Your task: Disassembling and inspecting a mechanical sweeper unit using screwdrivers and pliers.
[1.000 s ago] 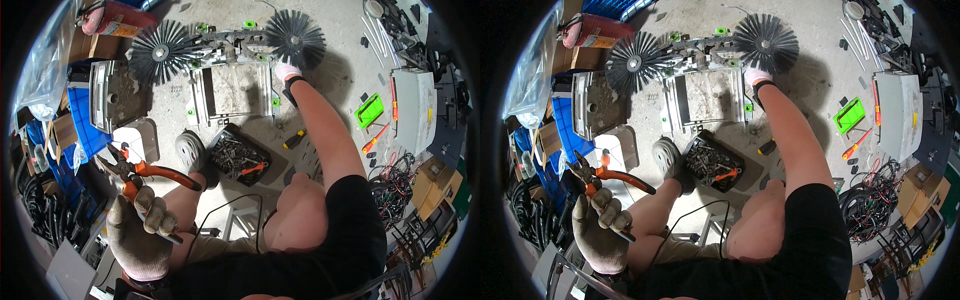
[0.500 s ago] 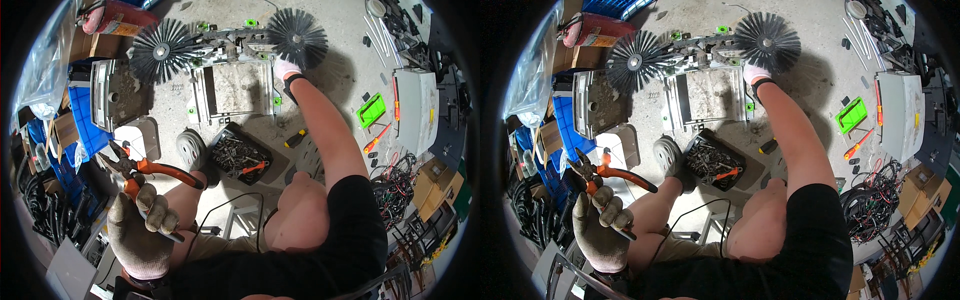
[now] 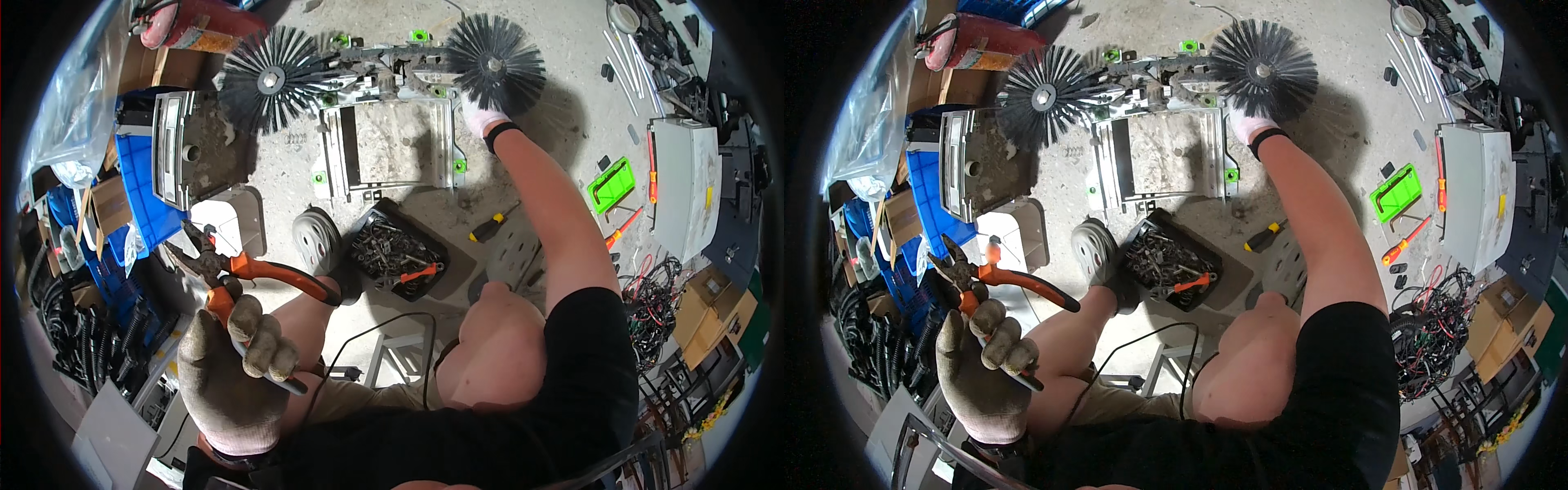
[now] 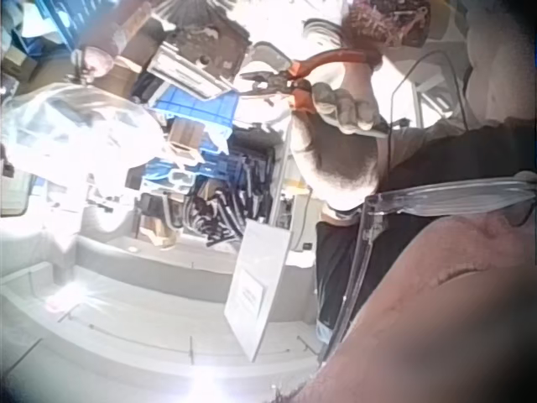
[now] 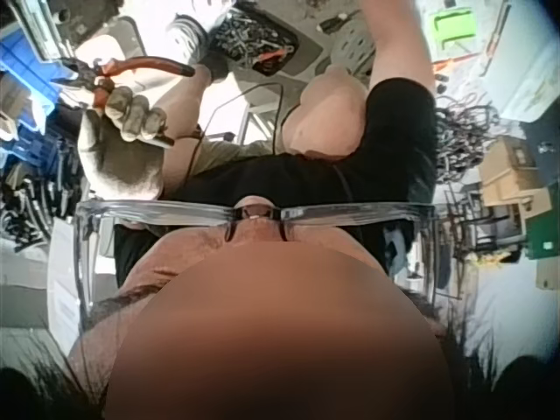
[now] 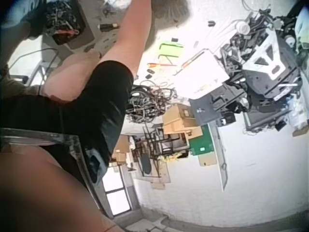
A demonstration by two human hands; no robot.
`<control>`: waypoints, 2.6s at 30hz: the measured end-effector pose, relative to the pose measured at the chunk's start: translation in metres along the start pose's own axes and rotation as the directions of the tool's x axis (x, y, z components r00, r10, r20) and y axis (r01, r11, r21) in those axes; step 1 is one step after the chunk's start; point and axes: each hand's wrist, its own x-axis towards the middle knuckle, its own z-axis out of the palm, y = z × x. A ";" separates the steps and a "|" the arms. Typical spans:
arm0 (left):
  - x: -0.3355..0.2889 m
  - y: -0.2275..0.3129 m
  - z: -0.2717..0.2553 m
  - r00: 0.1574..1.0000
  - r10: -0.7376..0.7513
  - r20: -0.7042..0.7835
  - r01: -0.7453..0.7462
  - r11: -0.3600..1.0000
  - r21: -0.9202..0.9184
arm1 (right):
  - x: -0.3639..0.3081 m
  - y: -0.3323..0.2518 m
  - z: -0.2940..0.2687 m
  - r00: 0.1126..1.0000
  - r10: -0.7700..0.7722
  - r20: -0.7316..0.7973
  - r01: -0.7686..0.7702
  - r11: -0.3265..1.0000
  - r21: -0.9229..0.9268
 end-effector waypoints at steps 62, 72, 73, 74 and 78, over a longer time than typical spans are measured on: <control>-0.006 -0.012 0.006 0.999 -0.039 0.030 0.038 0.999 0.035 | -0.010 -0.085 -0.052 0.868 0.484 0.113 -0.495 0.862 0.110; -0.006 -0.015 0.009 0.999 -0.042 0.026 0.041 0.998 0.042 | -0.011 -0.090 -0.057 0.867 0.495 0.064 -0.499 0.864 0.075; -0.006 -0.014 0.012 0.999 -0.043 0.006 0.042 0.998 0.051 | -0.011 -0.086 -0.051 0.867 0.498 0.034 -0.498 0.862 0.097; -0.005 -0.014 0.013 0.999 -0.044 -0.014 0.045 0.997 0.061 | -0.011 -0.080 -0.044 0.865 0.501 0.004 -0.498 0.859 0.119; -0.008 -0.014 0.008 1.000 -0.019 -0.008 0.019 0.999 0.042 | -0.010 -0.101 -0.067 0.902 0.413 0.131 -0.423 0.904 0.063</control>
